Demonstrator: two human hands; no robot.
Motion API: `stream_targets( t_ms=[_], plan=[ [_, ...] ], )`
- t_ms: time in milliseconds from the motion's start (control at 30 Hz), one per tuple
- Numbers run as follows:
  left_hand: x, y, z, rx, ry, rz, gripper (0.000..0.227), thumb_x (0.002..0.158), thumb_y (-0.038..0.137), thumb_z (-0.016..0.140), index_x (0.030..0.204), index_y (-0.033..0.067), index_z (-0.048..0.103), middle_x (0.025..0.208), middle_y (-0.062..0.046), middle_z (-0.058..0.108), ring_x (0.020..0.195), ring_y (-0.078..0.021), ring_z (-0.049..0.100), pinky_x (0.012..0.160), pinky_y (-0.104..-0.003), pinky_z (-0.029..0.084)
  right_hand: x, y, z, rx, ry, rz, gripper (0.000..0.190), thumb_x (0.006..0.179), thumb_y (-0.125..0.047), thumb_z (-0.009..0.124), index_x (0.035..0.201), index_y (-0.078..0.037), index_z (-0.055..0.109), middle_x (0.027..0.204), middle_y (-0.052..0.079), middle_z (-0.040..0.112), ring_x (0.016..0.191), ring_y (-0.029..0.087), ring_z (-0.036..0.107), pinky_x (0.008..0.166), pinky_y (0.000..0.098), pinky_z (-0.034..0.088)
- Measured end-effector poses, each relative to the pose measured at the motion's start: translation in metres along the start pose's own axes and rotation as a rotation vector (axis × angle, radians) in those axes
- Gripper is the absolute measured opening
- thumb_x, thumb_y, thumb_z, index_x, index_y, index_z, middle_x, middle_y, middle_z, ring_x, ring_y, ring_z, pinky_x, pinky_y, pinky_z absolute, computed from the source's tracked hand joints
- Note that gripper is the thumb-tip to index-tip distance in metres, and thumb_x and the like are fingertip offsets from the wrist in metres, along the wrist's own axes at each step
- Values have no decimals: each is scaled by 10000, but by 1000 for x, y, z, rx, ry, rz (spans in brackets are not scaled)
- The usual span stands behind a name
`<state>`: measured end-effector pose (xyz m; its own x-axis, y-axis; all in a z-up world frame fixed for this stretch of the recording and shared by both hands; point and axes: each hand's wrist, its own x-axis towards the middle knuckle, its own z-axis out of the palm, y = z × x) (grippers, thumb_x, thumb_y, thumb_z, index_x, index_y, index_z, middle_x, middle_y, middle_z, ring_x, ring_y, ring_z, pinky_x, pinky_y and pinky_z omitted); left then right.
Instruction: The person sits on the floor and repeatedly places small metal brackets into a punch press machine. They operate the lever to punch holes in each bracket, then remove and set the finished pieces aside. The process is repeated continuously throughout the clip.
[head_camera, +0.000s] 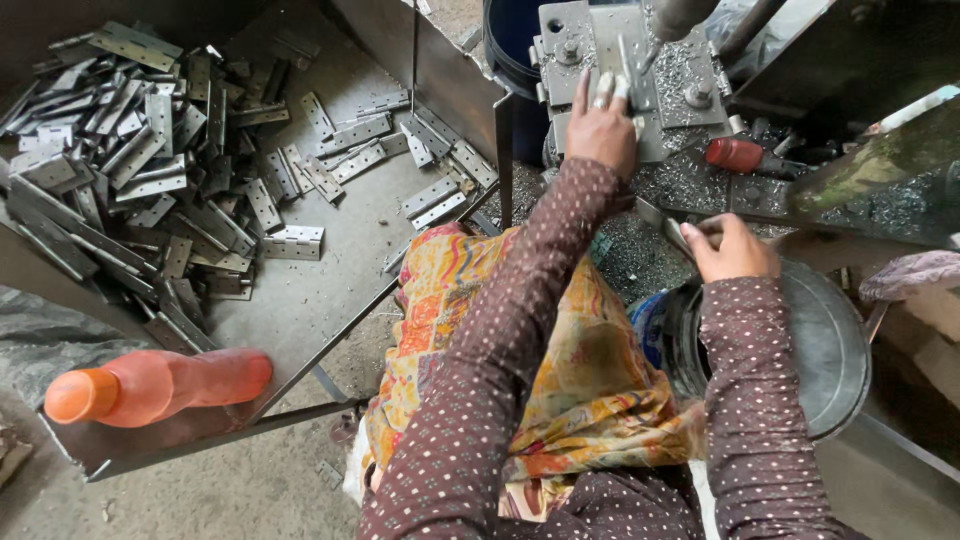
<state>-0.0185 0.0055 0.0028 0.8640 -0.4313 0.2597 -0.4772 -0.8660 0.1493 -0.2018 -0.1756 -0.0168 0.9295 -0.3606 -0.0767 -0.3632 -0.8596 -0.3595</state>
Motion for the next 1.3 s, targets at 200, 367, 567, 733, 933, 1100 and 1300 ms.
stream_targets(
  t_ms=[200, 367, 567, 733, 933, 1100, 1300],
  plan=[
    [-92, 39, -20, 14, 333, 10, 368, 920, 193, 556, 1218, 4, 661, 1358, -163, 583, 1403, -332, 463, 1245, -566, 231, -8, -12, -6, 0, 216, -116, 402, 956, -460, 753, 1145, -108, 711, 1069, 97, 708, 980, 305, 671, 905, 453, 478],
    [-79, 27, -28, -157, 439, 202, 279, 920, 164, 560, 1171, 50, 609, 1219, -117, 612, 1188, -281, 613, 1157, -539, 395, -11, -9, -8, 25, 327, -179, 361, 946, -416, 778, 1111, -100, 723, 1105, 115, 687, 946, 310, 665, 848, 451, 491],
    [-48, 24, -37, -340, 549, 78, 189, 1024, 122, 554, 1202, 57, 565, 1216, -83, 594, 808, -220, 694, 940, -425, 566, -13, -8, -4, 94, 311, -153, 343, 952, -395, 784, 1092, -90, 714, 1101, 114, 681, 895, 264, 685, 888, 443, 497],
    [-23, 15, -11, 58, 455, 113, 252, 935, 223, 585, 1154, 99, 592, 1178, -83, 623, 901, -232, 690, 1000, -561, 535, -10, -2, 1, 53, 322, -185, 347, 932, -390, 789, 1105, -98, 719, 1133, 102, 671, 907, 266, 682, 873, 426, 503],
    [-28, -22, 11, 22, 84, -95, 484, 946, 116, 503, 1417, 11, 525, 1435, -215, 526, 1308, -334, 543, 1069, -472, 425, -7, 3, 7, 91, 288, -152, 355, 922, -391, 780, 1116, -100, 718, 1169, 108, 659, 906, 249, 693, 856, 424, 508],
    [-55, -16, -12, 99, 44, -142, 423, 997, 276, 484, 1295, 0, 602, 1459, -217, 473, 1425, -362, 398, 1205, -615, 249, -7, -2, -1, 82, 260, -156, 360, 921, -396, 776, 1111, -95, 719, 1173, 115, 652, 905, 249, 695, 855, 425, 512],
    [-66, 25, -9, 0, 55, -2, 397, 937, 212, 513, 1243, 14, 671, 1493, -161, 503, 1454, -300, 422, 1223, -628, 163, -14, -10, -5, 72, 237, -133, 360, 934, -391, 765, 1128, -91, 722, 1195, 121, 654, 936, 256, 692, 850, 418, 523]
  ],
)
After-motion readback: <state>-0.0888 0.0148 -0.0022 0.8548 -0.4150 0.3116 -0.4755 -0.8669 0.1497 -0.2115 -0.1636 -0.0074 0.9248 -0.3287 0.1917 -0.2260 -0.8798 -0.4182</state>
